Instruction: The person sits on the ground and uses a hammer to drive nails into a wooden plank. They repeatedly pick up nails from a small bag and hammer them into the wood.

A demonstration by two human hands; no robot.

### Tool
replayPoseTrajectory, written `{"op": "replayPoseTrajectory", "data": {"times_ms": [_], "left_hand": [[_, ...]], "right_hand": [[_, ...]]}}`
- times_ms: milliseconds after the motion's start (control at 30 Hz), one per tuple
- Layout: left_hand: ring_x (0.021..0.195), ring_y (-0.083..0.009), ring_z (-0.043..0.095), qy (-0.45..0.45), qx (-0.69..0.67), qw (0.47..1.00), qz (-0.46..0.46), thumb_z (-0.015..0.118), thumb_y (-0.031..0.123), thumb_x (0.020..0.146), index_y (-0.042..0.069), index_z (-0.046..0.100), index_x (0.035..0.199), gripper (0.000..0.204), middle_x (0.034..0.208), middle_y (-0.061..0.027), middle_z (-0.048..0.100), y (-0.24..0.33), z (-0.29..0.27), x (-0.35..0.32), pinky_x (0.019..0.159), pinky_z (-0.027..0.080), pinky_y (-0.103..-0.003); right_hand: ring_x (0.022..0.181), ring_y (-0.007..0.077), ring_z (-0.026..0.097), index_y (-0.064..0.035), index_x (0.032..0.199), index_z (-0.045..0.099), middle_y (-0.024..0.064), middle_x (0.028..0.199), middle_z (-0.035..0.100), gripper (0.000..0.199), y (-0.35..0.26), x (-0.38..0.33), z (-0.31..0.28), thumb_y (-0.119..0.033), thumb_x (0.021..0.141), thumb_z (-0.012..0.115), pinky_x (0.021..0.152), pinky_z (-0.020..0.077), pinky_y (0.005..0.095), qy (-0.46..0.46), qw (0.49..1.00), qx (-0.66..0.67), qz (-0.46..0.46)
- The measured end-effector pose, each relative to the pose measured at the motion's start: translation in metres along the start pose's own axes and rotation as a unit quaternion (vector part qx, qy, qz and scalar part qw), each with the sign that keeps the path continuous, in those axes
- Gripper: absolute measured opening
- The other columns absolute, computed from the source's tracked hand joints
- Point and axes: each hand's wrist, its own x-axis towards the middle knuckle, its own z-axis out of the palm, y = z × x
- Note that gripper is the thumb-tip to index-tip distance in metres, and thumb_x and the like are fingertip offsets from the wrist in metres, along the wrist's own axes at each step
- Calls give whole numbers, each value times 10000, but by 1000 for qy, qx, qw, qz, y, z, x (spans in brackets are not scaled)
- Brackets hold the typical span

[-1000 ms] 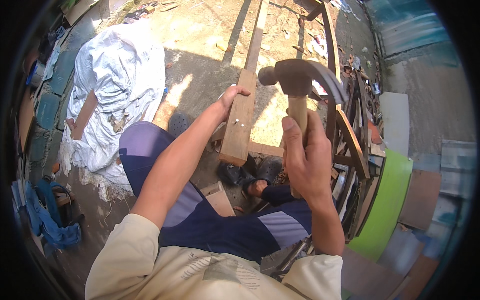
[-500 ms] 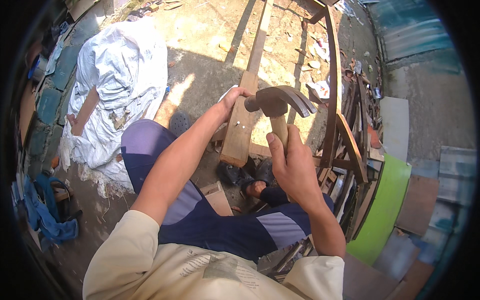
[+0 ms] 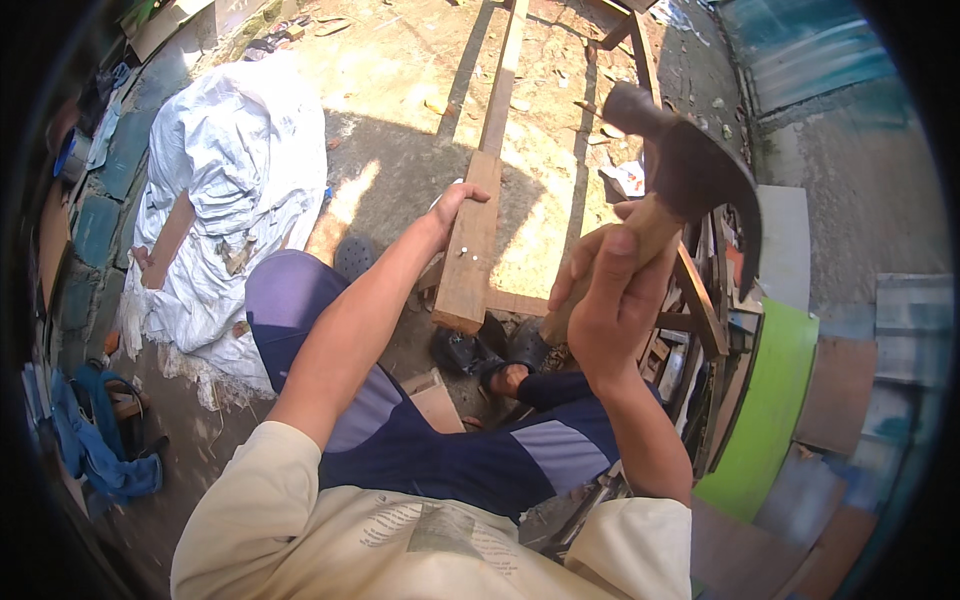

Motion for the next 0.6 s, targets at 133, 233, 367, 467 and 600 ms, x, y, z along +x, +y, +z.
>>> {"op": "replayPoseTrajectory", "data": {"times_ms": [133, 233, 367, 467, 600], "left_hand": [[790, -296, 674, -48, -32, 998, -31, 572, 287, 818, -4, 592, 1116, 417, 926, -171, 682, 9, -10, 4, 745, 563, -446], [763, -289, 672, 6, -16, 1000, 22, 556, 303, 821, 6, 610, 1102, 413, 913, -154, 685, -7, -2, 0, 728, 569, -420], [718, -269, 667, -14, -10, 1000, -8, 536, 295, 829, 11, 613, 1061, 374, 888, -140, 684, 1, 3, -1, 681, 575, -419], [714, -252, 667, -18, -12, 1000, -16, 516, 294, 840, 14, 621, 1045, 362, 891, -142, 685, -3, -3, 4, 657, 570, -414], [748, -268, 665, -8, 2, 1000, 16, 525, 266, 843, 0, 559, 1088, 363, 876, -149, 647, 1, -7, 1, 692, 563, -420]], "right_hand": [[621, 431, 626, 14, 1059, 479, 270, 685, 600, 339, 32, -11, -13, -320, 1026, 530, 582, 437, 500, -316, 862, -372, 137], [639, 451, 636, 27, 1081, 509, 264, 660, 612, 339, 21, -20, -14, -303, 1016, 553, 598, 450, 504, -239, 906, -322, 135], [654, 433, 641, 28, 1123, 492, 267, 691, 620, 343, 28, -26, -12, -287, 1009, 566, 601, 457, 494, -243, 913, -278, 172], [648, 359, 649, 35, 1178, 529, 236, 709, 627, 379, 23, -20, -17, -287, 991, 600, 605, 466, 460, -280, 895, -313, 147], [548, 155, 602, 36, 1227, 529, 106, 673, 606, 367, -14, -9, -19, -245, 1002, 596, 499, 447, 321, -183, 957, -194, 110]]}}
